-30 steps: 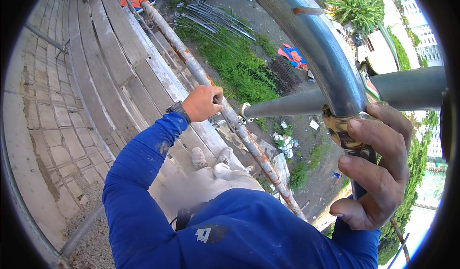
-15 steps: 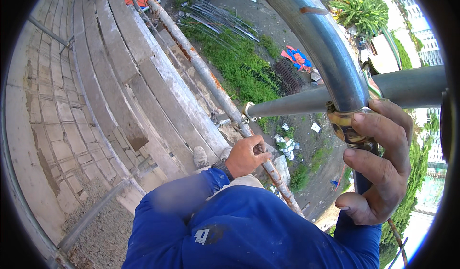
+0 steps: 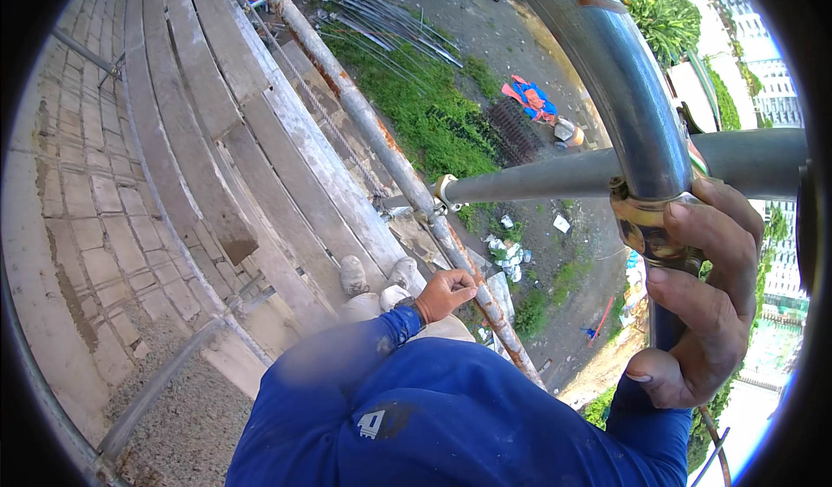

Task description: The person assembles a metal scaffolding structure on the exterior of a building. They use a wrench to tighten couplers on vertical and horizontal poles, securing the framework to the wall. Another worker is visible nearby assisting with the structure.

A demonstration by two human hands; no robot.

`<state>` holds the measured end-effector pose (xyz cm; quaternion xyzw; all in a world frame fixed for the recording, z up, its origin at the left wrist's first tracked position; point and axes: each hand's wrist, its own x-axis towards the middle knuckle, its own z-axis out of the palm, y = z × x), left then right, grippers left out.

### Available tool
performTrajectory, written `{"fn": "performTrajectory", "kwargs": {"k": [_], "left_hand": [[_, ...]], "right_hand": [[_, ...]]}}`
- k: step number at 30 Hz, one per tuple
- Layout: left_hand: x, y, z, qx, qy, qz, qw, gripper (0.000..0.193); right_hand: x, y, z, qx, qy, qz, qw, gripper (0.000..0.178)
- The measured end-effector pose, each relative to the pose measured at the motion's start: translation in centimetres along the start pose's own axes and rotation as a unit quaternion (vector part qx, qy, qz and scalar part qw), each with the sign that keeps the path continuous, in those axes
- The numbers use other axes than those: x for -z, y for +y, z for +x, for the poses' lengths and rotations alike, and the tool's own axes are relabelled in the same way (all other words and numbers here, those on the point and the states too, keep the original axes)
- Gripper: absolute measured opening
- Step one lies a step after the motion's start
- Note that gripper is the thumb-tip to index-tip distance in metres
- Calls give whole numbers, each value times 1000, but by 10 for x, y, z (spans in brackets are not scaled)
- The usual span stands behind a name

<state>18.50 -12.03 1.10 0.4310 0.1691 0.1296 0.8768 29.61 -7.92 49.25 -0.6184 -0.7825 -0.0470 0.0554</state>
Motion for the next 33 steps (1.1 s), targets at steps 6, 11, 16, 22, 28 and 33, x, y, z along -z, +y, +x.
{"fn": "performTrajectory", "kwargs": {"k": [6,11,16,22,28,33], "left_hand": [[23,-26,6,68,13,-157,985,29],[32,-33,5,81,37,-216,972,34],[45,-54,13,67,56,-170,982,36],[59,-60,22,49,96,-66,992,42],[103,-53,32,61,87,185,977,37],[142,-54,38,18,150,342,928,38]], "right_hand": [[3,0,0,2,-12,1,1000,60],[-1,1,-4,-6,-2,-1,1000,57],[1,-2,-3,-13,-2,4,1000,56],[-8,-5,2,-23,60,11,998,55],[-7,-8,6,-24,75,14,997,57],[-14,-7,5,-15,91,7,996,58]]}}
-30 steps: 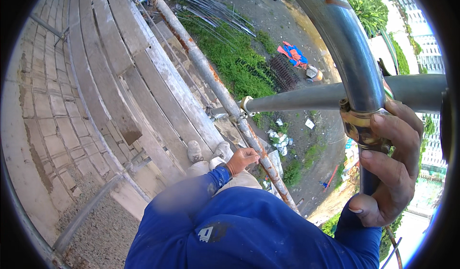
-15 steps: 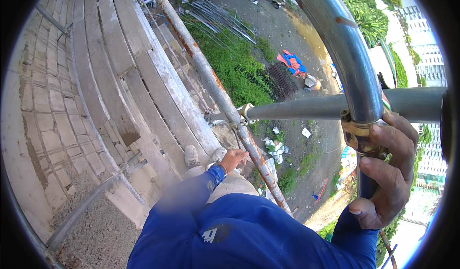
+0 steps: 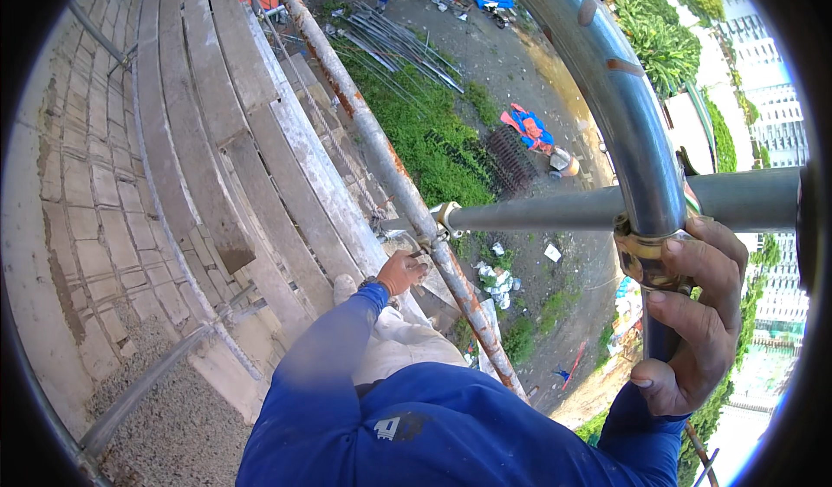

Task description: The person assembles a metal scaffolding structure on the exterior of a building. They use a wrench to tighten couplers on vertical and horizontal poles, securing the framework to the wall. Another worker is visible nearby assisting with the structure.

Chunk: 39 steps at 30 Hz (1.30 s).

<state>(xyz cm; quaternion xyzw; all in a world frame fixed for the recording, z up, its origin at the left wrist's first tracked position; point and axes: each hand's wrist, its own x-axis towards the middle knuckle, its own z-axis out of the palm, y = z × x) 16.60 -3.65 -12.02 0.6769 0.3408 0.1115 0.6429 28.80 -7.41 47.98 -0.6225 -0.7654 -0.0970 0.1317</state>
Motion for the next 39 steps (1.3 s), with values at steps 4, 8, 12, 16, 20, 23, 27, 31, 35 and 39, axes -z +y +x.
{"fn": "performTrajectory", "kwargs": {"k": [4,8,12,16,20,23,27,31,35,39], "left_hand": [[19,-7,14,-79,56,136,986,39],[61,18,22,-47,20,251,967,34],[83,39,22,-72,18,339,938,33],[90,44,24,-67,38,371,926,34],[92,56,27,-79,16,411,908,33],[103,74,26,-54,-24,439,896,35],[119,100,20,-14,-65,484,872,36],[123,109,20,-4,-79,488,869,32],[120,98,21,-13,-63,455,888,28],[123,88,18,-83,-47,451,887,25]], "right_hand": [[4,-12,1,-14,-9,-32,999,58],[10,-12,5,27,-20,-116,993,53],[7,-34,-30,96,74,20,992,34],[-57,-48,-36,104,-44,191,975,28],[-192,-8,-103,-141,-150,212,955,31],[-290,11,-149,-258,-138,178,940,43],[-365,5,-153,-361,-113,177,909,56],[-394,6,-147,-407,-87,192,889,63],[-411,9,-159,-427,-66,206,878,65],[-411,11,-157,-447,-65,227,863,63]]}}
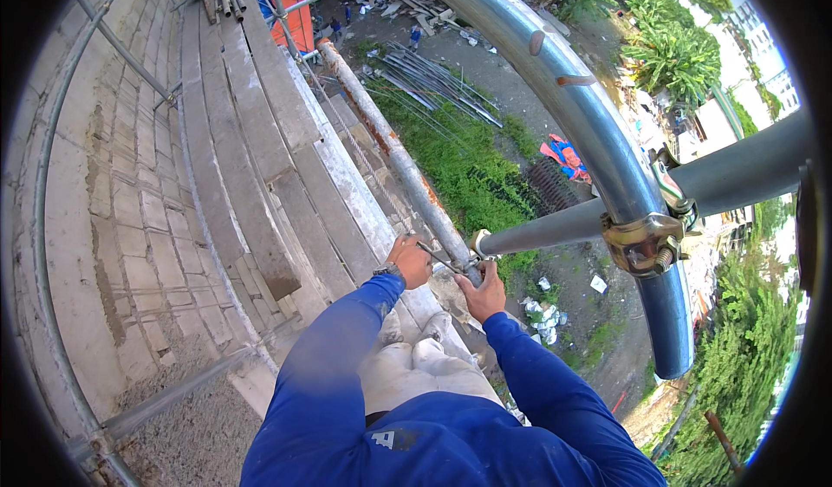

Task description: The person assembles a metal scaffolding structure on the exterior of a building. They use a wrench to tighten couplers on vertical and horizontal poles, securing the framework to the wall. Another worker is visible nearby assisting with the structure.

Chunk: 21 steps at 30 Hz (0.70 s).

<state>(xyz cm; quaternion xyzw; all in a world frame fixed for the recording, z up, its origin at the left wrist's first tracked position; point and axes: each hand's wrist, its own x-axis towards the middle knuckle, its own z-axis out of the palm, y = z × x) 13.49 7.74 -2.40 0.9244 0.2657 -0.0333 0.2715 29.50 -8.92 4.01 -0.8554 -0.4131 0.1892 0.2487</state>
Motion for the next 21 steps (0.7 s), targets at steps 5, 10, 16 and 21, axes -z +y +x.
{"fn": "performTrajectory", "kwargs": {"k": [5,10,16,21], "left_hand": [[-1,34,-13,81,66,9,994,37],[-11,59,-26,208,125,-141,960,59],[-67,24,1,261,205,-750,571,24],[-15,24,23,316,166,-826,435,18]], "right_hand": [[5,-4,0,-19,2,21,1000,61],[8,-3,-2,-31,-5,25,999,63],[3,-5,-1,-18,6,24,1000,63],[5,-4,0,-18,1,41,999,62]]}}
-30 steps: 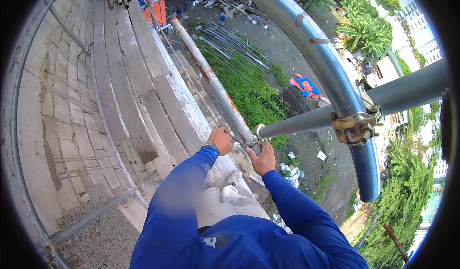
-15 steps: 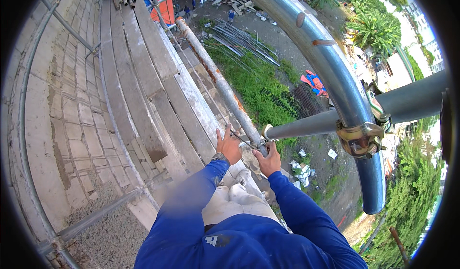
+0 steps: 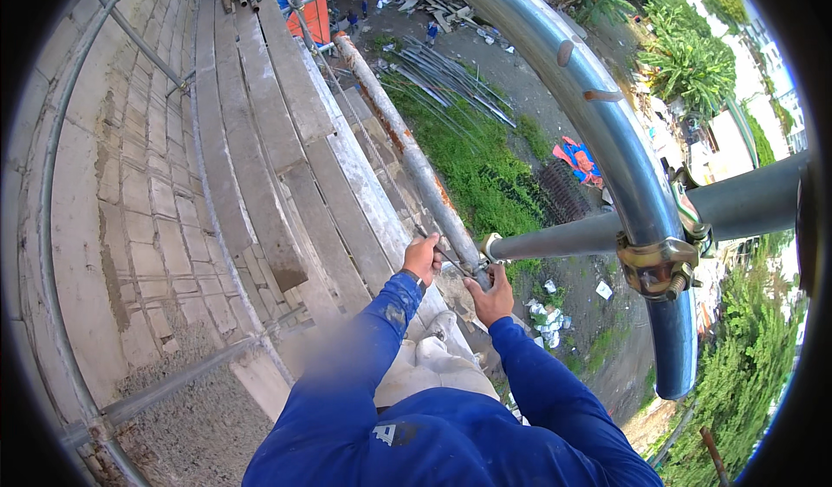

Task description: The person assembles a metal scaffolding structure on the exterior of a building. They use a wrench to tighten couplers on vertical and horizontal poles, securing the framework to the wall. Another worker is visible nearby assisting with the structure.

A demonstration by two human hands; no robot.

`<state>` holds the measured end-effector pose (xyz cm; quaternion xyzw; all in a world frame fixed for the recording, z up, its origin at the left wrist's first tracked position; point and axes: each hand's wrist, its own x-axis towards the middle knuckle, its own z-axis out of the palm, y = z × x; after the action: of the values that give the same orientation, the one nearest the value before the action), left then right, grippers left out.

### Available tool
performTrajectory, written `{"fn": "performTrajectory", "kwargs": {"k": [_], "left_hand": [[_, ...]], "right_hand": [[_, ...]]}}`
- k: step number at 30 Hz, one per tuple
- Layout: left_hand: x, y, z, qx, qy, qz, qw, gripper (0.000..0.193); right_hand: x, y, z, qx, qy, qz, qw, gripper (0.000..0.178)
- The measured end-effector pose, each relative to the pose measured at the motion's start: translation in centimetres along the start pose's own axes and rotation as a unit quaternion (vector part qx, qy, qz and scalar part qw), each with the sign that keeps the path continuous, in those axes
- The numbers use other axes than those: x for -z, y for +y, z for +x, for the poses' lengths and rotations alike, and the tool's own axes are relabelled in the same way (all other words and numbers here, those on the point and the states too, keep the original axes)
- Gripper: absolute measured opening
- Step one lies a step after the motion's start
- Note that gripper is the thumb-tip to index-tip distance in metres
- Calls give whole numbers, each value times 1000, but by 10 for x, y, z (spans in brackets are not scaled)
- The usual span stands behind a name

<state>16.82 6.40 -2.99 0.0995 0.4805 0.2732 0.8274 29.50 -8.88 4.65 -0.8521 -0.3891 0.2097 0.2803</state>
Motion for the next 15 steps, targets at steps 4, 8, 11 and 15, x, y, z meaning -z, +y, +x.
{"fn": "performTrajectory", "kwargs": {"k": [4,8,11,15], "left_hand": [[-16,27,-5,-33,-19,13,999,13],[-39,47,-30,-102,-69,144,982,12],[-51,45,-58,-164,-102,176,965,19],[-69,34,-101,-259,-148,277,913,32]], "right_hand": [[-5,7,1,9,10,-6,1000,62],[-5,6,-1,13,3,-15,1000,61],[-3,3,-1,14,6,-29,999,61],[-5,13,0,20,4,-25,999,59]]}}
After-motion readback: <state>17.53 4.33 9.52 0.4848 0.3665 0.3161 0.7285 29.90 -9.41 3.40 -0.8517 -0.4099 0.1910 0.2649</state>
